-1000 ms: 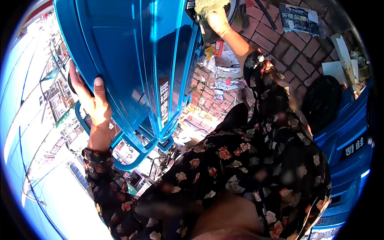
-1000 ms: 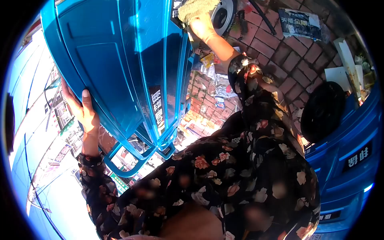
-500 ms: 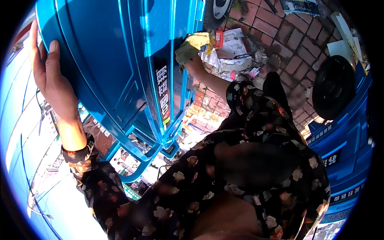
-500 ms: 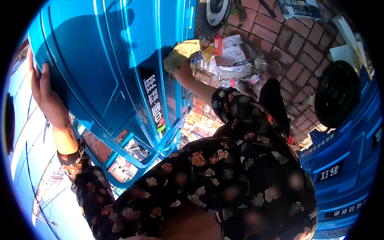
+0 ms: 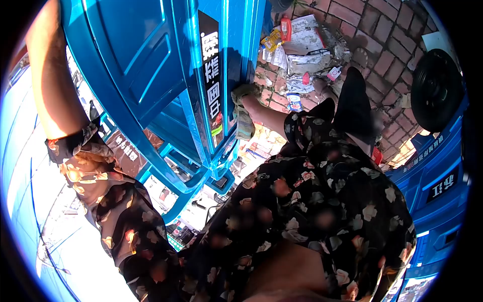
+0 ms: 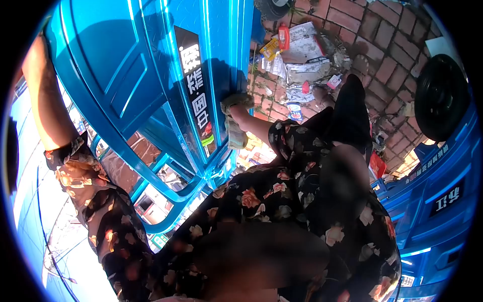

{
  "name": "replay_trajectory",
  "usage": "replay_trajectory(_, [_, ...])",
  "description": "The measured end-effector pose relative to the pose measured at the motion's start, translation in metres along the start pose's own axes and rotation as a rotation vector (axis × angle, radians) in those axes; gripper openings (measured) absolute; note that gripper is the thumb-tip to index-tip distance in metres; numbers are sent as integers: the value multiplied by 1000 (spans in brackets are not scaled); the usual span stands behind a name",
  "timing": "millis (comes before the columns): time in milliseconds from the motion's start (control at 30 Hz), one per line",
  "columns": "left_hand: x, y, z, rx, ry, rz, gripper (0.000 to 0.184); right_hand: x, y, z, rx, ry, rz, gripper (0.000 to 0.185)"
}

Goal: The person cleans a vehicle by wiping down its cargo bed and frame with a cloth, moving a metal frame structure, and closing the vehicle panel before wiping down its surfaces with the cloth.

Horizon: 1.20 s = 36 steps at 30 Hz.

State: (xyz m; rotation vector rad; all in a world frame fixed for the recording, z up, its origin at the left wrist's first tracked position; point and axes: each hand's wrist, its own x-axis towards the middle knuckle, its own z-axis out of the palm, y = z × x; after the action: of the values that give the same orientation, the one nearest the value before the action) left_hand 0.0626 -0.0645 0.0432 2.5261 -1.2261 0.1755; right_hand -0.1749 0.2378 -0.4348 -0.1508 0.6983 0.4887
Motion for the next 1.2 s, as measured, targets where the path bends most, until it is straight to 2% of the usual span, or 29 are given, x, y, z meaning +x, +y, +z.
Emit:
replay_trajectory(33, [-3, 1, 1, 10, 102, 55, 47, -31, -40, 6, 60, -100, -18, 21])
replay_trajectory(100, [-19, 16, 14, -62, 168, 54, 46, -36, -81, 15, -19, 189, -301, 24])
replay_trajectory(167, [-28, 26, 21, -130, 186, 132, 46, -62, -154, 30, -62, 193, -350, 29])
replay_trajectory(233, [-25, 13, 15, -195, 141, 272, 46, -64, -210, 31, 42, 40, -672, 25])
replay_trajectory(300, [-14, 2, 29, -58, 401, 199, 46, -50, -270, 24, -86, 130, -888, 26])
replay_trajectory(367, [-22, 14, 22, -113, 247, 221, 45, -46, -337, 30, -21, 140, -988, 27])
replay_trajectory(433, [-24, 19, 14, -169, 104, 245, 45, -10, -397, 8, -131, -50, -1481, 11])
replay_trajectory(533, [-19, 22, 7, -257, -30, 290, 43, -5, -349, 8, -731, 450, -1368, 21])
replay_trajectory(600, [-25, 29, 9, -277, -39, 296, 42, -10, -315, 16, -1121, 784, -1211, 32])
replay_trajectory(667, [-40, 42, 13, -257, -18, 281, 41, 27, -231, -13, -1078, 706, -1519, 31])
replay_trajectory(700, [-27, 38, 16, -267, 14, 209, 44, 43, -191, -26, -1065, 665, -1666, 31])
replay_trajectory(733, [-15, 33, 19, -280, 45, 138, 47, 8, -153, -19, -839, 385, -1306, 30])
replay_trajectory(767, [-16, 34, 20, -294, 50, 125, 50, -24, -114, -15, -581, 256, -939, 30])
replay_trajectory(833, [-19, 35, 21, -315, 60, 99, 56, 15, -39, -31, -605, 269, -841, 33])
replay_trajectory(867, [-18, 34, 20, -315, 33, 105, 63, 14, -45, -28, -631, 279, -854, 33])
replay_trajectory(933, [-24, 39, 20, -241, 59, 106, 64, 15, -57, -19, -679, 288, -871, 34])
replay_trajectory(1000, [-25, 43, 18, -175, 70, 96, 65, 4, -122, 1, -614, 416, -900, 37])
replay_trajectory(1067, [-24, 41, 18, -123, 63, 57, 66, 12, -201, -10, -876, 554, -1133, 31])
replay_trajectory(1100, [-25, 39, 17, -117, 72, 49, 65, -36, -244, 9, -820, 550, -945, 35])
replay_trajectory(1133, [-27, 35, 17, -111, 66, 42, 65, -48, -269, 29, -719, 705, -962, 34])
replay_trajectory(1200, [-27, 32, 16, -111, 65, 47, 65, -16, -284, 35, -671, 794, -1076, 33])
